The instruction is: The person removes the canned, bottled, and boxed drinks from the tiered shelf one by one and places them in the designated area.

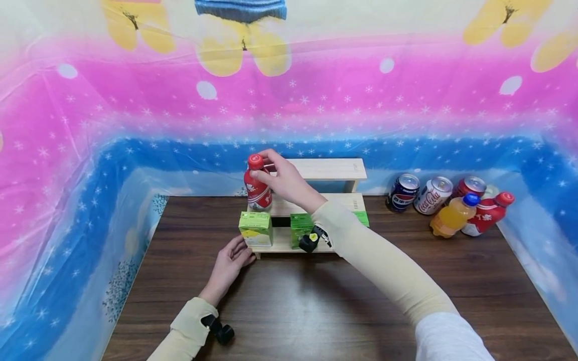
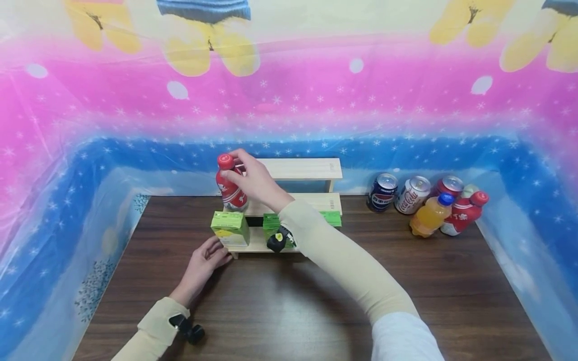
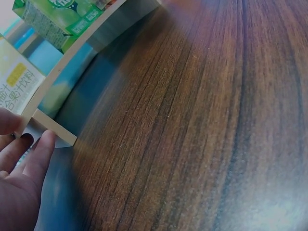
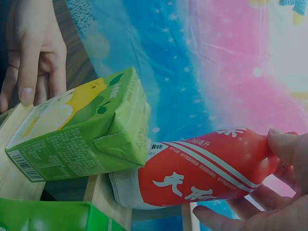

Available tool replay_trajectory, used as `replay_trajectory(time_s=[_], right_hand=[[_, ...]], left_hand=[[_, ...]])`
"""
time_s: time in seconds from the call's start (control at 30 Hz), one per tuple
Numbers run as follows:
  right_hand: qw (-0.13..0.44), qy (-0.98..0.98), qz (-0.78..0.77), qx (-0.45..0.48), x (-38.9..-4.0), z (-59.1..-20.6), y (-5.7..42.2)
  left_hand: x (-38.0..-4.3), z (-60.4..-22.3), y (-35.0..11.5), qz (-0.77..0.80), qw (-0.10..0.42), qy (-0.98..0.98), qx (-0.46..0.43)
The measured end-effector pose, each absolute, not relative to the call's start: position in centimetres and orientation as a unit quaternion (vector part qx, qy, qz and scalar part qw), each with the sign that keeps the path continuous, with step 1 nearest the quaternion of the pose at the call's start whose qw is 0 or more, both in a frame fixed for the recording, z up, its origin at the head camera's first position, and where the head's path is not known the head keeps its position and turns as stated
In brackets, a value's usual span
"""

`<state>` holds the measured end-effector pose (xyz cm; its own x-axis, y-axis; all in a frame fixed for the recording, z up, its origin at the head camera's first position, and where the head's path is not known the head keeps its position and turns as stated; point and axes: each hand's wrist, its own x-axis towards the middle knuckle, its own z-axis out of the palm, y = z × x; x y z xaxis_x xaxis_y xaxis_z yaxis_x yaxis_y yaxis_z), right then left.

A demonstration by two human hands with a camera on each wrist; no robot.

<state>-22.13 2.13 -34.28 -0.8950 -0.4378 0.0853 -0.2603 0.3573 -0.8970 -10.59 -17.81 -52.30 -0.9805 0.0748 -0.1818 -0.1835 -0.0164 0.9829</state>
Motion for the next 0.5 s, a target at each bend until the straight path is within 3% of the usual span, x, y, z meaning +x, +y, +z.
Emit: replay_trajectory(time_s=[0.5], right_hand=[[0.060, 0.823, -0.519, -0.225, -21.3, -32.3, 5.0]], left_hand=[[-10.7, -52.2, -17.7, 0.709, 0.089, 0.699, -0.041]])
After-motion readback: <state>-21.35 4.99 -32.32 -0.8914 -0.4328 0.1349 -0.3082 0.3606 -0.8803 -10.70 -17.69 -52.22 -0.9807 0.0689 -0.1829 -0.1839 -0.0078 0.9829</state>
